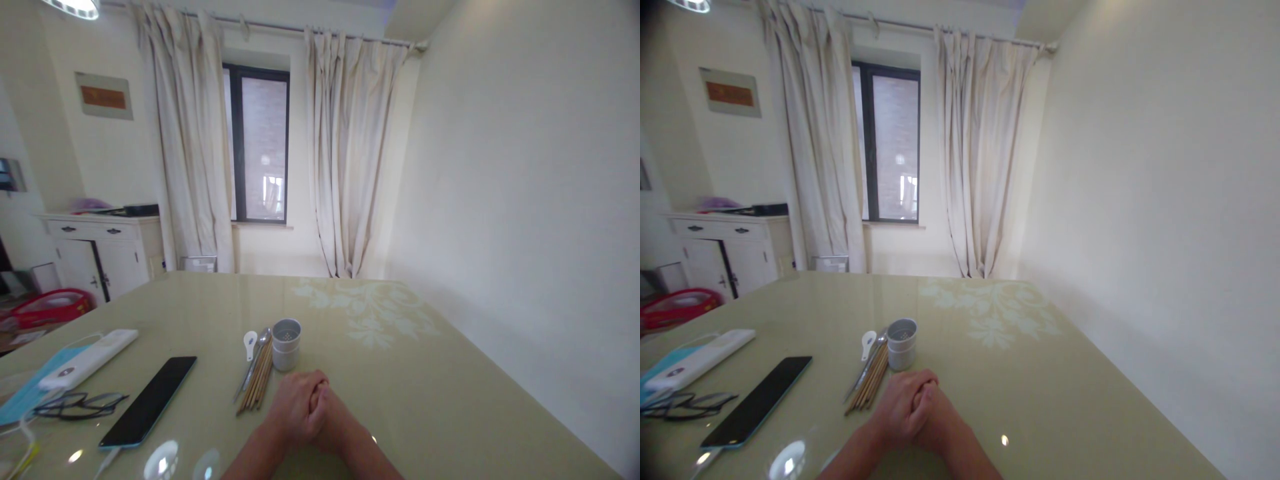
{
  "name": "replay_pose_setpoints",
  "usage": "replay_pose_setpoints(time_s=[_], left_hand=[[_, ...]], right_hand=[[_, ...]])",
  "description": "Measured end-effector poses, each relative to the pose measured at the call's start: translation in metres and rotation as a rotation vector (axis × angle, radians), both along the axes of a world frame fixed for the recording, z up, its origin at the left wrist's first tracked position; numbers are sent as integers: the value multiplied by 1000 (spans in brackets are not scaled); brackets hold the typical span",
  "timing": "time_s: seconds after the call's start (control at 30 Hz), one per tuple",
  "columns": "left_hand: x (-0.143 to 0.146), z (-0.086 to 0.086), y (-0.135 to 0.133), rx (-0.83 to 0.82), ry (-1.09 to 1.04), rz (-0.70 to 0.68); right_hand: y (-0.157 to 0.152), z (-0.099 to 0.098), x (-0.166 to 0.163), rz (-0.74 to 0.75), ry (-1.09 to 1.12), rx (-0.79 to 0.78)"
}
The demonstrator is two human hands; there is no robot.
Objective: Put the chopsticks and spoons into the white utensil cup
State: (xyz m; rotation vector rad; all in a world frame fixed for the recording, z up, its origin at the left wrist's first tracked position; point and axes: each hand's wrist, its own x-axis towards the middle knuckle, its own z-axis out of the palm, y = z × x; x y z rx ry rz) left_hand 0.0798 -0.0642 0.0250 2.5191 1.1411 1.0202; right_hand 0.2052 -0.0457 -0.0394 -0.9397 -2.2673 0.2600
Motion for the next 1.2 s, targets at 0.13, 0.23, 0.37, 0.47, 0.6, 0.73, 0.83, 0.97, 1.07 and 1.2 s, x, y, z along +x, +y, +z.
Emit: replay_pose_setpoints(time_s=[0.13, 0.23, 0.37, 0.47, 0.6, 0.73, 0.83, 0.97, 1.07, 1.2], left_hand=[[-1, 0, 0, 96, 11, 5], [-2, -1, 1, 210, 22, 24], [-4, -4, 2, 381, 39, 55], [-4, -3, 2, 490, 19, 52], [-11, 1, 7, 585, -79, 43], [-32, -3, 30, 508, -335, 303], [-47, -10, 51, 333, -447, 541], [-51, -18, 67, 119, -365, 588], [-48, -18, 67, 0, -299, 580], [-38, -18, 57, -73, -319, 449]], right_hand=[[-1, 1, 1, 49, -53, 23], [-2, 2, -1, 4, -64, 38], [-2, 8, -4, -43, -80, 63], [-1, 14, -7, -68, -95, 87], [-1, 24, -7, -121, -97, 105], [0, 35, 0, -270, 40, 53], [4, 40, 7, -397, 244, -68], [12, 38, 10, -433, 459, -211], [16, 37, 9, -417, 569, -250], [17, 37, 7, -380, 711, -309]])
